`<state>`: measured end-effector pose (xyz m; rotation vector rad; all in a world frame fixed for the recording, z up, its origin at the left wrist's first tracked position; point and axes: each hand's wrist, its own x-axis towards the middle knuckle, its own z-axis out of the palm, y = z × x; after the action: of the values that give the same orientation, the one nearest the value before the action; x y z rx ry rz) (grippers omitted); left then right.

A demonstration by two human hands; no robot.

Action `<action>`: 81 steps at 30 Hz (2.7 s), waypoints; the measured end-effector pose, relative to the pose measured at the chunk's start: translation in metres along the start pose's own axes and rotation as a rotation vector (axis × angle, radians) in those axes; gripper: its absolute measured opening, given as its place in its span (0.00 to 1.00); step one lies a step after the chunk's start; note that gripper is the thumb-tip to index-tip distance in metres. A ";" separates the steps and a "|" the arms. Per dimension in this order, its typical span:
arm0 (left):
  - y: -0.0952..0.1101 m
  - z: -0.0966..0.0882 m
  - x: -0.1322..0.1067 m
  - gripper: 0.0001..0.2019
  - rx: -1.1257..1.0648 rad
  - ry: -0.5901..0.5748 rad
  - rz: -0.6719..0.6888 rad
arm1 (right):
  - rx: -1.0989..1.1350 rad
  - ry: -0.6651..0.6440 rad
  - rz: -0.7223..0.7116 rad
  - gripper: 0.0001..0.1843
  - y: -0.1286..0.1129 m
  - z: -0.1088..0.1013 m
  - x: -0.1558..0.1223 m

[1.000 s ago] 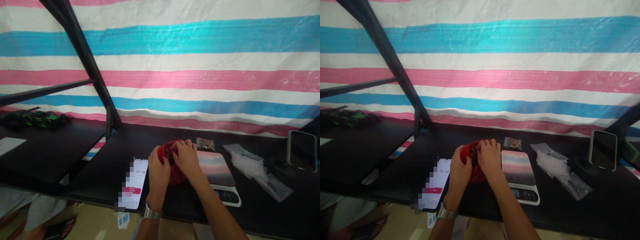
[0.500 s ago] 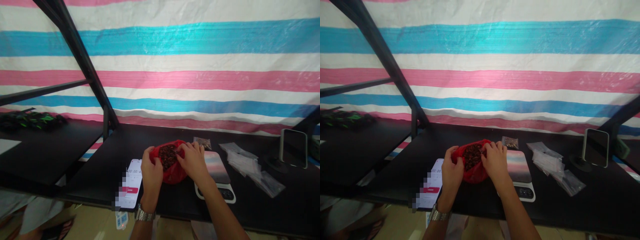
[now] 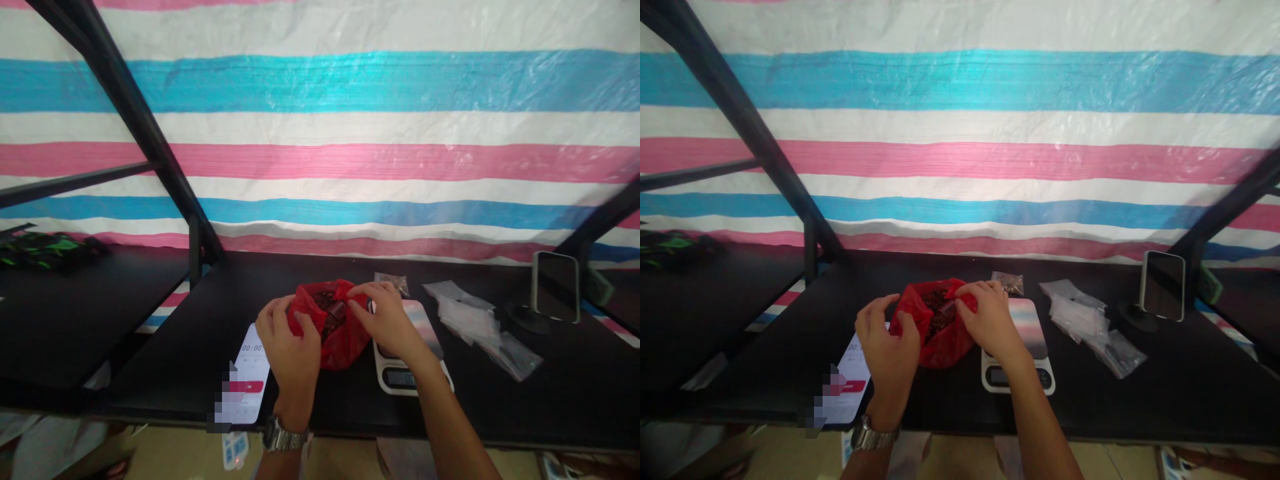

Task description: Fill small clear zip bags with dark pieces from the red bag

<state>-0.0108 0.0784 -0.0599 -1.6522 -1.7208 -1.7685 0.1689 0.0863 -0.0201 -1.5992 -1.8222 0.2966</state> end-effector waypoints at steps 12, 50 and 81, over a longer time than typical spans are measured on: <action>0.014 -0.014 0.001 0.11 -0.127 0.157 0.154 | -0.527 0.101 0.582 0.22 0.133 -0.081 -0.040; 0.078 0.009 -0.020 0.23 -0.977 -0.687 -0.755 | 0.436 -0.173 0.001 0.13 -0.019 -0.080 -0.058; 0.058 0.000 -0.032 0.10 -0.510 -0.396 0.195 | 0.685 -0.250 0.160 0.15 -0.022 -0.057 -0.040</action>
<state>0.0439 0.0433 -0.0499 -2.4244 -1.2209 -1.9943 0.1880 0.0294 0.0214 -1.2451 -1.5169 1.1046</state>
